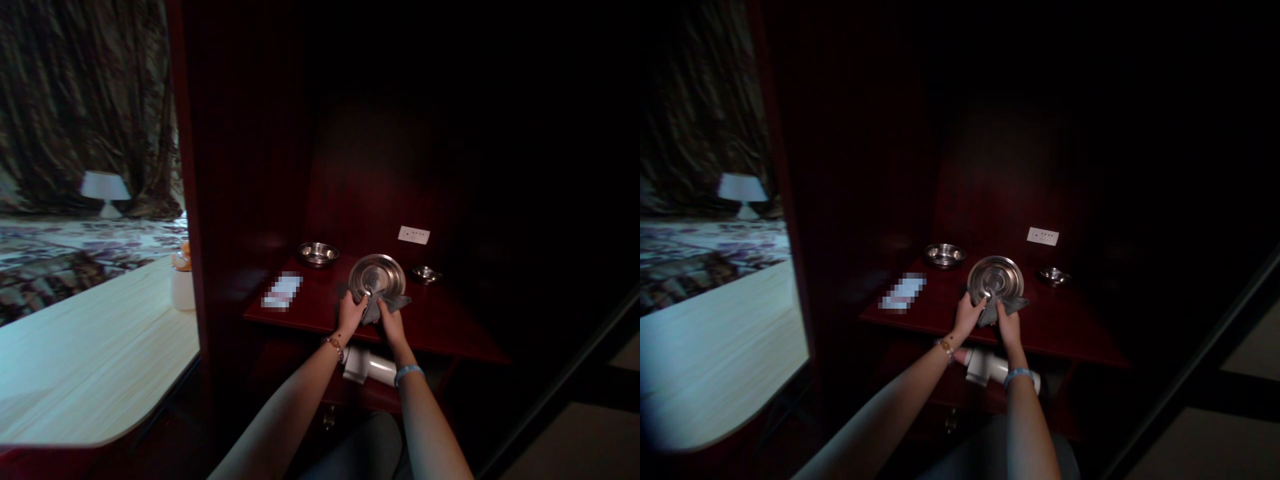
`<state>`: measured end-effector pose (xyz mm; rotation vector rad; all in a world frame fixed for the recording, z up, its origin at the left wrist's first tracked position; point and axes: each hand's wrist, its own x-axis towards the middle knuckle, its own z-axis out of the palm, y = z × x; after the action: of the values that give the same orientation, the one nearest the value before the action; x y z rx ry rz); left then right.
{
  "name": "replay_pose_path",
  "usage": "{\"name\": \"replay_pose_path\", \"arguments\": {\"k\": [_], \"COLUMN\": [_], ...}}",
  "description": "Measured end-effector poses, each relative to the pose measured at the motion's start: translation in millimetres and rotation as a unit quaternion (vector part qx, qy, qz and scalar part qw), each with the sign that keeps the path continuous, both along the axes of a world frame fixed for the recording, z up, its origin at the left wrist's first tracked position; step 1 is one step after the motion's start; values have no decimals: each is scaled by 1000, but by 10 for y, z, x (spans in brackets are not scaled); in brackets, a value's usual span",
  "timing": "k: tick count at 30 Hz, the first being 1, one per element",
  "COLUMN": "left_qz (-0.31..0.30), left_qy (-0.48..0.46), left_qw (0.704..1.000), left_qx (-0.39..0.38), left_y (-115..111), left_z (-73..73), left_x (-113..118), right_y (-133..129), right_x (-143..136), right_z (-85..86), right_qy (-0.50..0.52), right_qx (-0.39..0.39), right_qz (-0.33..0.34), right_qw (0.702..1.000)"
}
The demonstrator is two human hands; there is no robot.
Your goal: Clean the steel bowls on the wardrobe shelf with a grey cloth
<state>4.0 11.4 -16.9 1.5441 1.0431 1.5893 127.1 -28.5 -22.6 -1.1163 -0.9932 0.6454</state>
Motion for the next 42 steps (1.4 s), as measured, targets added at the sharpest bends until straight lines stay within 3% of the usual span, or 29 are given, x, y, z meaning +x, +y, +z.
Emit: {"name": "replay_pose_path", "arguments": {"k": [13, 19, 31, 42], "left_qz": [11, 17, -39, -3], "left_qy": [-94, -50, -25, -14], "left_qw": [995, 999, 999, 1000], "left_qx": [1, 7, -2, 9], "left_y": [-21, -39, 18, 21], "left_z": [28, 31, -22, -37], "left_x": [-11, -36, 19, 27], "right_y": [-11, 8, 1, -2], "right_x": [-40, -22, 9, -1], "right_z": [34, 13, -8, 4], "right_qy": [17, 25, 18, 12], "right_qx": [4, 10, -2, -1], "right_qz": [19, 1, -11, -3], "right_qw": [1000, 1000, 1000, 1000]}}
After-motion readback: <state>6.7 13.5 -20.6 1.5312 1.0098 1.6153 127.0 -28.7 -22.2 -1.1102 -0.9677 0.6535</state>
